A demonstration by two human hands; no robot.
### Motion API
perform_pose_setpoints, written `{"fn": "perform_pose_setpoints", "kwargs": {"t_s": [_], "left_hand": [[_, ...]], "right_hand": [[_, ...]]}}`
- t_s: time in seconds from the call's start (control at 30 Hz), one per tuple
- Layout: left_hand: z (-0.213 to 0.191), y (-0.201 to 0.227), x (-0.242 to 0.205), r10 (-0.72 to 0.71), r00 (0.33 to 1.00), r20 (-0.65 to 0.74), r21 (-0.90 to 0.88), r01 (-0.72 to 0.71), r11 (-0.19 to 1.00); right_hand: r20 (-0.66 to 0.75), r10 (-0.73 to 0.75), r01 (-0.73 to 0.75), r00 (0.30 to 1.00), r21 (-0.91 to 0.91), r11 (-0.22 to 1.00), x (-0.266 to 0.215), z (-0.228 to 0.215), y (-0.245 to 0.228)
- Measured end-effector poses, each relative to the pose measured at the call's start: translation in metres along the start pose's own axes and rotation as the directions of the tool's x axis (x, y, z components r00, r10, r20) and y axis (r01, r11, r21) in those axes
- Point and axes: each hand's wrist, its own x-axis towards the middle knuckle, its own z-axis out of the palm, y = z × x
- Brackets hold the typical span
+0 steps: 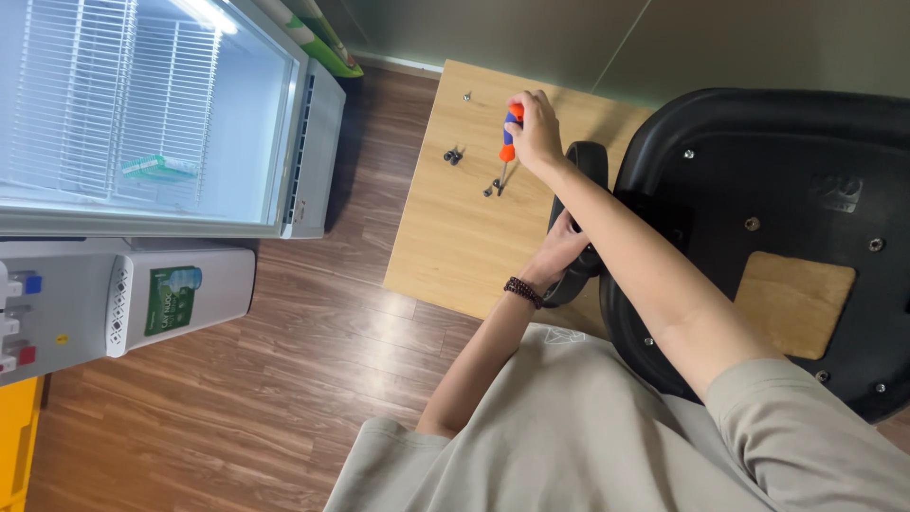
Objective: The person is using a screwdriver to remove screws and disassemble components of an office chair.
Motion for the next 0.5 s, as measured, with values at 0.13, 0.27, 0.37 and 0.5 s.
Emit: {"fn": "perform_pose_setpoints", "kwargs": {"t_s": [0.13,0.27,0.37,0.5], "left_hand": [[0.004,0.010,-0.003,-0.016,1.000,-0.006,-0.023,0.016,1.000],[0.005,0.012,-0.003,-0.002,1.000,0.013,-0.024,0.002,1.000],[0.004,0.011,-0.002,0.012,1.000,0.021,0.003,-0.012,1.000],[0.005,0.014,-0.004,0.010,1.000,0.023,-0.002,-0.010,1.000]], "right_hand": [[-0.005,0.224,-0.223,0.975,-0.136,0.965,0.005,0.001,0.021],[-0.024,0.244,-0.245,0.970,-0.121,0.962,0.005,0.011,0.053],[-0.034,0.160,-0.163,0.987,-0.107,0.981,0.005,0.009,0.051],[-0.022,0.135,-0.136,0.991,-0.090,0.987,0.005,0.004,0.042]]}}
